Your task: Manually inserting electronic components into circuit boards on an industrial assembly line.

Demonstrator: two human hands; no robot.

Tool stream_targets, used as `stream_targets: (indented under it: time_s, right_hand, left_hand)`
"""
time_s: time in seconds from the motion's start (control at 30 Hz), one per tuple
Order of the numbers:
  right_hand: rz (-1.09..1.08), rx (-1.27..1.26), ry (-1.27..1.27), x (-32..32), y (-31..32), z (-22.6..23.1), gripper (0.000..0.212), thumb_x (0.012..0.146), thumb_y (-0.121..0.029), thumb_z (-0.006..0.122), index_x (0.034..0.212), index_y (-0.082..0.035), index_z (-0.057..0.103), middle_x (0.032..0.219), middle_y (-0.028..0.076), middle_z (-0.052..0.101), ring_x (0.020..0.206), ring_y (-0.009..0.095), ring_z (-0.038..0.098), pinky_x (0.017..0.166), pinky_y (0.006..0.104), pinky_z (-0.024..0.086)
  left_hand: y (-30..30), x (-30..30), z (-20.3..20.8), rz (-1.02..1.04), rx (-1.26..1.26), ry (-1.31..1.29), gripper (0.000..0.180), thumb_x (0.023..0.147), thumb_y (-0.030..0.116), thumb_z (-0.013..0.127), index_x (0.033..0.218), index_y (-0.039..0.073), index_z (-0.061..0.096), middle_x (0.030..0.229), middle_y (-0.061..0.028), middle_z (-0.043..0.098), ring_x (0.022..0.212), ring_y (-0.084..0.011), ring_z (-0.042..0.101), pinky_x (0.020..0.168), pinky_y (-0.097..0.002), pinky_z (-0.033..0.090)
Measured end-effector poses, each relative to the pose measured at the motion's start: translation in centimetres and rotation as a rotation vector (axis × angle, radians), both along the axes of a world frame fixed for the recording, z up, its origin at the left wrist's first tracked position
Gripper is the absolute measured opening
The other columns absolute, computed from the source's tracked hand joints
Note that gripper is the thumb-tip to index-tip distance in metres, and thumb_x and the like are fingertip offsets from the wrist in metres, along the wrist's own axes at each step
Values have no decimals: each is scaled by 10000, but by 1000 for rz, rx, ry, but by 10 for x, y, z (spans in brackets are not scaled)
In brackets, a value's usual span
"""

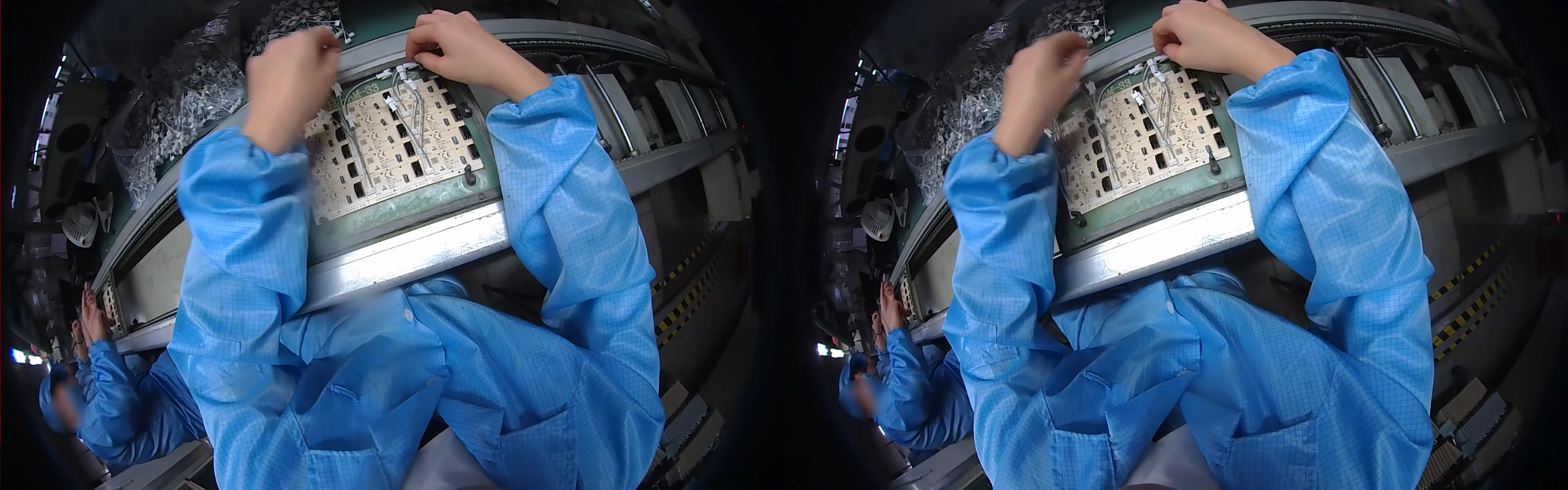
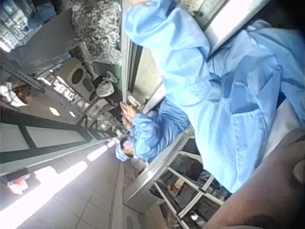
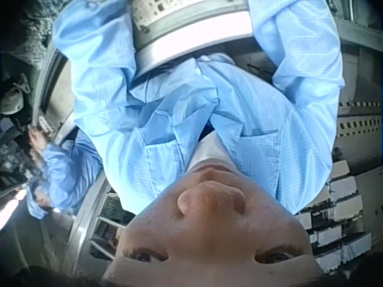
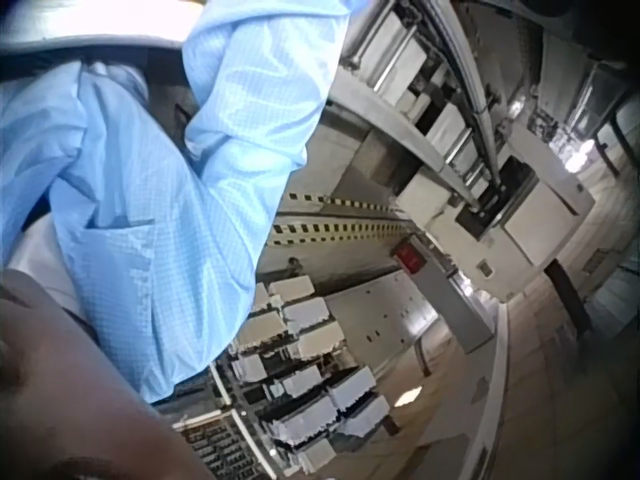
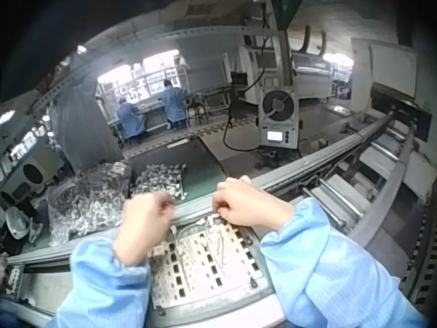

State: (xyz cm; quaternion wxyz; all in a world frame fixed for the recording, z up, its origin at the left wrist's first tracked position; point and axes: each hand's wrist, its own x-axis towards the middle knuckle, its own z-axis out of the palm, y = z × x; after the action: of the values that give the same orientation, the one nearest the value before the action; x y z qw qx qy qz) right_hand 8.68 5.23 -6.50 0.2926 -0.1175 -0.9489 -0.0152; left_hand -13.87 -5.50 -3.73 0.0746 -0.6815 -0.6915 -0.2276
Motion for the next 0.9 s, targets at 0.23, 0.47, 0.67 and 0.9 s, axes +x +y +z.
stream_targets:
  time_s: [0.23,0.47,0.67,0.9]
  right_hand:
    - [-120,-210,-165,3,12,-17,123,844,-164,622,874,-67,689,880,69,635,886,242,608,788,379,496]
    - [-103,-211,-147,-7,12,-10,125,849,-165,621,885,-64,684,875,74,635,873,255,615,779,378,499]
    - [-91,-92,-129,-2,8,-8,129,868,-157,628,921,-50,675,899,81,634,851,251,620,765,367,504]
    - [-123,-369,-206,-10,-11,21,179,823,-180,586,844,-48,706,886,120,662,967,314,598,844,428,431]
  left_hand:
    - [8,0,-1,290,-461,143,338,866,352,669,1020,57,728,1073,-158,723,1022,-360,686,872,-556,490]
    - [16,-9,-8,1,-340,-31,208,823,182,674,994,77,732,952,-167,724,902,-340,697,792,-476,524]
    - [8,13,-7,-470,-319,-160,150,842,69,666,980,31,713,895,-170,709,850,-329,691,775,-385,548]
    - [-1,1,-22,-445,-41,-50,139,871,86,633,968,45,722,891,-171,700,853,-358,679,775,-423,546]
